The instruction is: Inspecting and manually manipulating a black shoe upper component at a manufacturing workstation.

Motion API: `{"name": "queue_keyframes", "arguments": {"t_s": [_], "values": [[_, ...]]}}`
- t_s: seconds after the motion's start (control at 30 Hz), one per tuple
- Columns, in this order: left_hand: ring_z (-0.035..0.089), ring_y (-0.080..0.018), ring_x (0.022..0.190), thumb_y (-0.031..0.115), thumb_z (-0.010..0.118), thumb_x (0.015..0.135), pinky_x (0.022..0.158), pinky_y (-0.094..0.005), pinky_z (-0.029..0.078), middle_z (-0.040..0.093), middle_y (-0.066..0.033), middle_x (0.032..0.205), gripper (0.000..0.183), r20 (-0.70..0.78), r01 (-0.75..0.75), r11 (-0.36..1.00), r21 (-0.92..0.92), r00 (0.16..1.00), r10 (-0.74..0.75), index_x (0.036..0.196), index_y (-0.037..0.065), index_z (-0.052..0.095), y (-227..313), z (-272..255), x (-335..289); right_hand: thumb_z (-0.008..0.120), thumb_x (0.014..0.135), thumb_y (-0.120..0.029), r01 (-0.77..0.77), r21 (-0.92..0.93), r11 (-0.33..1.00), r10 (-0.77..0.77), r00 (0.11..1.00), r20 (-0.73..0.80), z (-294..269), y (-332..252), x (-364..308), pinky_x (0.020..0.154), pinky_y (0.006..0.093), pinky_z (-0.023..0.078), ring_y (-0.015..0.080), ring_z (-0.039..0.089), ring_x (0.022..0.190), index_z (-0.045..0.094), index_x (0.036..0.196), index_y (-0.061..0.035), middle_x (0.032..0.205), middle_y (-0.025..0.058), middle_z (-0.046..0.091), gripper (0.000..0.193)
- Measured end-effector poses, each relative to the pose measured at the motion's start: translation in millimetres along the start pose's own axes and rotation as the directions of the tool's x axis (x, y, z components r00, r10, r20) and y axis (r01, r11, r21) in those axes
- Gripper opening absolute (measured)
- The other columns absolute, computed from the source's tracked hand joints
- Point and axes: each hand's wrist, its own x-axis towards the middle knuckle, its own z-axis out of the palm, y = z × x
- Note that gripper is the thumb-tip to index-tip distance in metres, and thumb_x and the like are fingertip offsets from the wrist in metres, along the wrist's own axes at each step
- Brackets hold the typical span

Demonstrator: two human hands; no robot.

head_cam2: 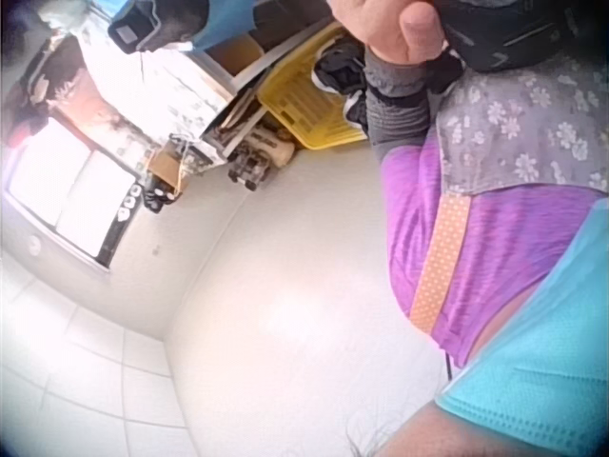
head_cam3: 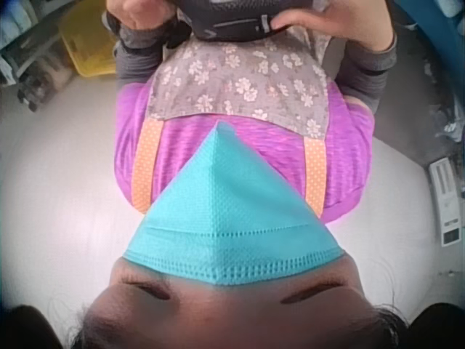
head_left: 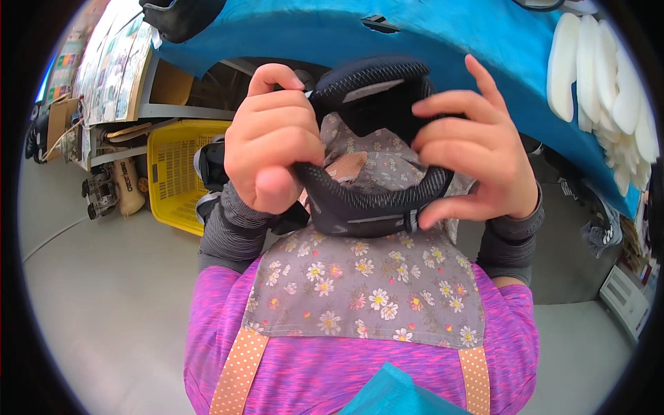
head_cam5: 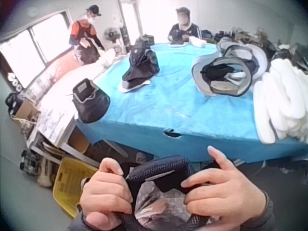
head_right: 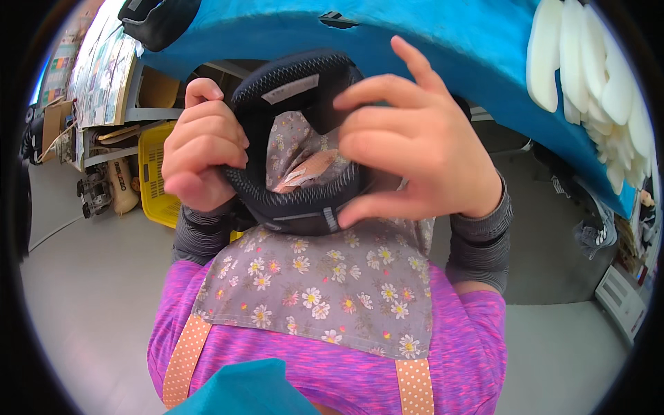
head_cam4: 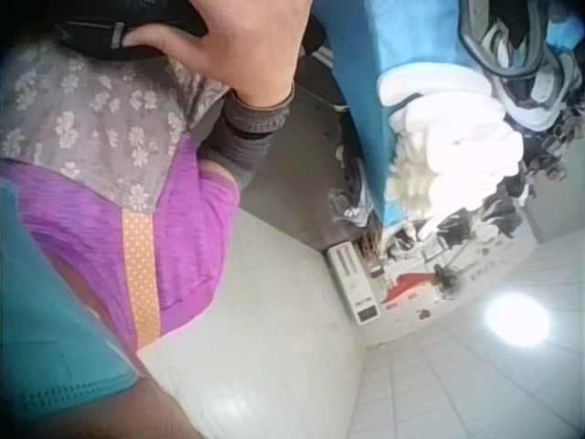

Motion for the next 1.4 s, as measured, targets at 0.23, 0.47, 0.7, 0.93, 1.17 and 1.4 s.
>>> {"name": "queue_keyframes", "arguments": {"t_s": [0.23,0.47,0.7,0.93,1.17,1.4], "values": [[0.063,-0.0225,0.077,0.06,0.073,0.069,0.091,-0.0442,0.047,0.06,-0.004,0.079,0.054,0.509,-0.048,0.989,0.136,0.86,-0.028,0.079,0.009,0.058,24.6,-1.4,32.0,0.085,0.067,-0.035,0.068,0.214,0.974,-0.036,0.988,-0.151,18.3,-24.8,-6.6,0.088,0.0463,0.043,0.0211,0.056,0.068,0.053,0.067,-0.0109,0.066,0.0002,0.053,0.04],[0.055,-0.0244,0.062,0.04,0.078,0.074,0.077,-0.0381,0.051,0.051,-0.004,0.066,0.039,0.654,-0.032,0.999,0.006,0.756,0.02,0.07,0.009,0.053,34.9,15.4,13.1,0.078,0.066,-0.035,-0.153,0.137,0.979,0.097,0.932,0.349,1.3,-33.3,-7.7,0.066,0.0363,0.047,0.0249,0.061,0.068,0.055,0.069,-0.0089,0.068,0.0046,0.059,0.035],[0.058,-0.0361,0.067,0.036,0.078,0.074,0.073,-0.044,0.051,0.054,-0.0113,0.064,0.037,0.702,0.202,0.951,0.233,0.642,-0.308,0.07,0.005,0.058,24.1,8.5,14.4,0.079,0.066,-0.037,-0.269,0.105,0.957,0.212,0.901,0.379,-3.7,-2.8,-21.7,0.076,0.0371,0.047,0.0255,0.06,0.082,0.063,0.08,-0.0069,0.076,0.0051,0.062,0.037],[0.061,-0.0268,0.069,0.041,0.076,0.075,0.095,-0.0451,0.05,0.058,-0.0066,0.068,0.04,0.627,0.052,0.971,0.232,0.755,-0.19,0.086,0.005,0.062,17.6,33.5,18.1,0.081,0.06,-0.03,-0.156,-0.247,0.956,0.21,0.955,0.209,10.0,-37.3,0.2,0.062,0.0336,0.044,0.0224,0.057,0.07,0.057,0.076,-0.0094,0.07,0.0021,0.055,0.035],[0.058,-0.0249,0.068,0.038,0.077,0.073,0.085,-0.0407,0.05,0.052,-0.0037,0.065,0.037,0.696,0.087,0.972,0.22,0.684,-0.218,0.078,0.008,0.056,24.5,17.0,2.8,0.081,0.064,-0.025,-0.39,-0.088,0.917,0.393,0.838,0.379,3.3,-30.7,-28.5,0.071,0.0352,0.049,0.0222,0.062,0.079,0.055,0.082,-0.0111,0.077,0.0018,0.062,0.035],[0.057,-0.0206,0.068,0.034,0.078,0.07,0.091,-0.0428,0.042,0.054,-0.0009,0.067,0.031,0.543,0.044,0.888,0.457,0.777,-0.318,0.076,0.011,0.058,33.6,19.2,-10.9,0.068,0.062,-0.02,-0.21,-0.266,0.941,0.223,0.975,0.017,41.2,-51.9,-43.5,0.078,0.0346,0.036,0.0153,0.056,0.072,0.047,0.071,-0.0148,0.072,-0.0031,0.053,0.024]]}}
